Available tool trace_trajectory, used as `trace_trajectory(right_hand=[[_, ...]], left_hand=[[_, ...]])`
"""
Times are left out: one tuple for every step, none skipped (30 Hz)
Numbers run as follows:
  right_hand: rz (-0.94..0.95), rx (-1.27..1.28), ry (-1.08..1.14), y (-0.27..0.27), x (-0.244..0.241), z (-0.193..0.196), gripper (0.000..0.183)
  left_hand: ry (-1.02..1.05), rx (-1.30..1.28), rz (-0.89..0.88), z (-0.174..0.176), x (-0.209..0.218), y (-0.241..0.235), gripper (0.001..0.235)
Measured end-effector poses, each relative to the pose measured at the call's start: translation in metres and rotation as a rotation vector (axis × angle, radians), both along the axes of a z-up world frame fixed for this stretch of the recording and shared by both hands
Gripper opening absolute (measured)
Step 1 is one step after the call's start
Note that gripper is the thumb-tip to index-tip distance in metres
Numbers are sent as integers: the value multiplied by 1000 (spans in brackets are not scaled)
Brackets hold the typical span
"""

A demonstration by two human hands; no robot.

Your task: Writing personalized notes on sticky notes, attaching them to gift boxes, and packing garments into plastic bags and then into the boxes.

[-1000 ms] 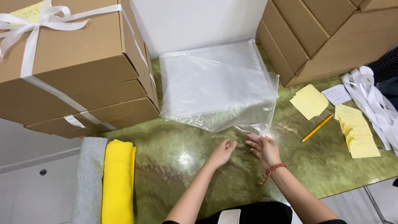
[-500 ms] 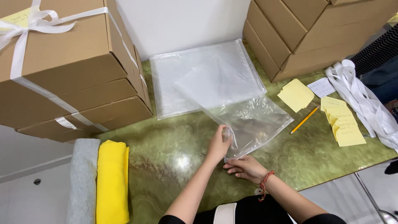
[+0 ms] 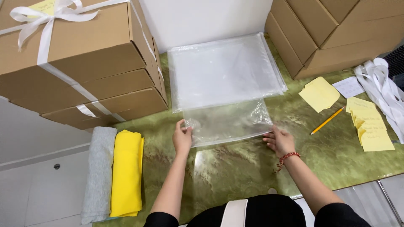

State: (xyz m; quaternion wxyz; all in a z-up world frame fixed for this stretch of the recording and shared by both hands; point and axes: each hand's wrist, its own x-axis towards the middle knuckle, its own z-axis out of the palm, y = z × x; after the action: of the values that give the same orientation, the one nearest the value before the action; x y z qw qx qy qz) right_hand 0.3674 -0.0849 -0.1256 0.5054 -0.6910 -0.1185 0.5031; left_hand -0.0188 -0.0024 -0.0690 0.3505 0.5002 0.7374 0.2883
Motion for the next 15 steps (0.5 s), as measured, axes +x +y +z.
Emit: trace_trajectory(right_hand=[[0, -2, 0, -1, 4, 5, 59], [13, 6, -18, -2, 8, 10, 60], [22, 13, -36, -4, 13, 15, 62], [20, 11, -36, -5, 12, 21, 62], [79, -3, -46, -5, 13, 27, 51], [139, -17, -55, -4, 14, 33, 42], [137, -18, -56, -5, 10, 45, 42], [224, -37, -142, -6, 6, 58, 38], [312, -56, -227, -7, 1, 70, 35], [311, -57, -228, -7, -8, 87, 35], [426, -59, -362, -8, -16, 104, 33], [540, -62, -495, -8, -25, 121, 36], [541, -62, -498, -6, -24, 118, 36], [584, -65, -545, -4, -23, 115, 38], [629, -69, -592, -2, -23, 111, 39]], left_hand=[[0, -2, 0, 0, -2, -2, 48], [9, -9, 6, 0, -4, -4, 48], [18, -16, 9, 0, -5, -6, 48], [18, -18, 7, 1, -4, -9, 48], [73, 10, -10, 2, -1, -11, 59], [127, 38, -27, 4, 1, -13, 70], [126, 38, -29, 20, 12, -16, 70], [250, 105, -98, 37, 22, -20, 70], [374, 171, -165, 53, 32, -24, 71], [373, 170, -166, 53, 44, -25, 71], [275, 167, -335, 53, 57, -26, 51], [175, 163, -502, 54, 70, -28, 35], [172, 164, -502, 34, 89, -32, 35], [200, 418, -640, 15, 108, -35, 26], [227, 673, -773, -5, 126, -39, 18]])
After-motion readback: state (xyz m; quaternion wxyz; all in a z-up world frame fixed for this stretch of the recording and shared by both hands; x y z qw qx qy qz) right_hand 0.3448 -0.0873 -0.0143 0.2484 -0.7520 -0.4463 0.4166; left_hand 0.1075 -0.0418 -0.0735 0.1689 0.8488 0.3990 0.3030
